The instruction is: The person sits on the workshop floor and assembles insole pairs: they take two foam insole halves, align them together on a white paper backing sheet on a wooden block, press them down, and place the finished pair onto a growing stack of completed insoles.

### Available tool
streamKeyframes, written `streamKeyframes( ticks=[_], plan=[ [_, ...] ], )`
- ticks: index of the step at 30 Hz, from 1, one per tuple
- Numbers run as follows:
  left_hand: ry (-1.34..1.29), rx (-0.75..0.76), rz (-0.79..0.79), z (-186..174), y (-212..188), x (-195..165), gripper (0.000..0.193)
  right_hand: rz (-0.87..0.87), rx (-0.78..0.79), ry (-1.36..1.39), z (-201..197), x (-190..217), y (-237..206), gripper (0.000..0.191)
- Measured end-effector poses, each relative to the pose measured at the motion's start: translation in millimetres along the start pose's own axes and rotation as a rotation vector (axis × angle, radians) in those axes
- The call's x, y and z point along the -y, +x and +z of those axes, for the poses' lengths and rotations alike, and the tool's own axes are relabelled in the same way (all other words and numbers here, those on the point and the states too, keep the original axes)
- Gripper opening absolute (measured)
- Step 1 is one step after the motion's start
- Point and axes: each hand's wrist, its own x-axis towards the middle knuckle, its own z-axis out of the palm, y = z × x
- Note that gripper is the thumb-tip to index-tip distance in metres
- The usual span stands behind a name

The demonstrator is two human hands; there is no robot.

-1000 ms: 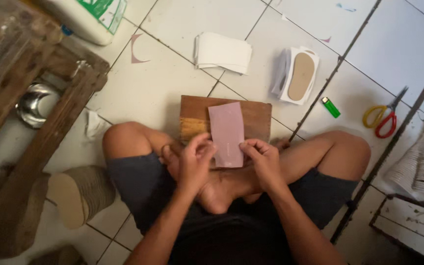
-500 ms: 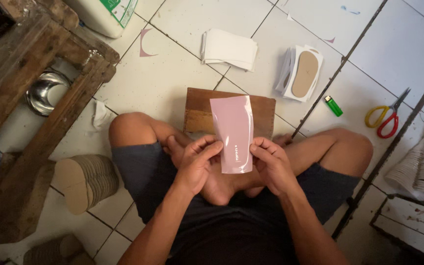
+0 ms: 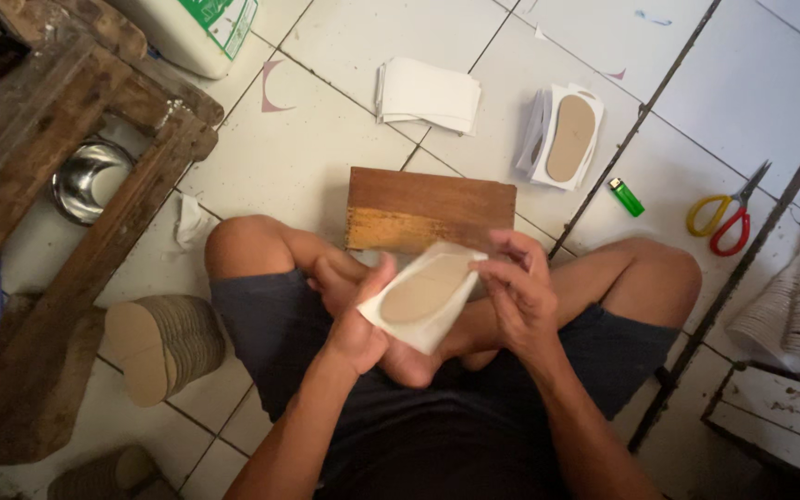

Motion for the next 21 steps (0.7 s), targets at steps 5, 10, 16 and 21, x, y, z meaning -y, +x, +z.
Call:
streamKeyframes(
  ticks=[5,10,16,21],
  plan=[
    [0.341,-0.012,0.2,14.9,-3.7,-1.2,0.025,0.452,-0.134,0.528,10.1,-3.3,-7.6,0.042],
    [0.427,0.03,0.289,25.0,-2.2,-4.8,0.026,0.73,-0.083,0.782,17.2,-15.9,-31.8,0.033],
    [0.459,0.055,0.311,17.7,3.2,12.1,0.029,0.754,-0.015,0.645,15.8,-15.8,-41.4,0.025],
    [0.566,-0.009,0.237,16.0,2.9,13.4,0.046,0.432,-0.442,0.153,-51.3,-22.9,-3.1,0.018]
  ],
)
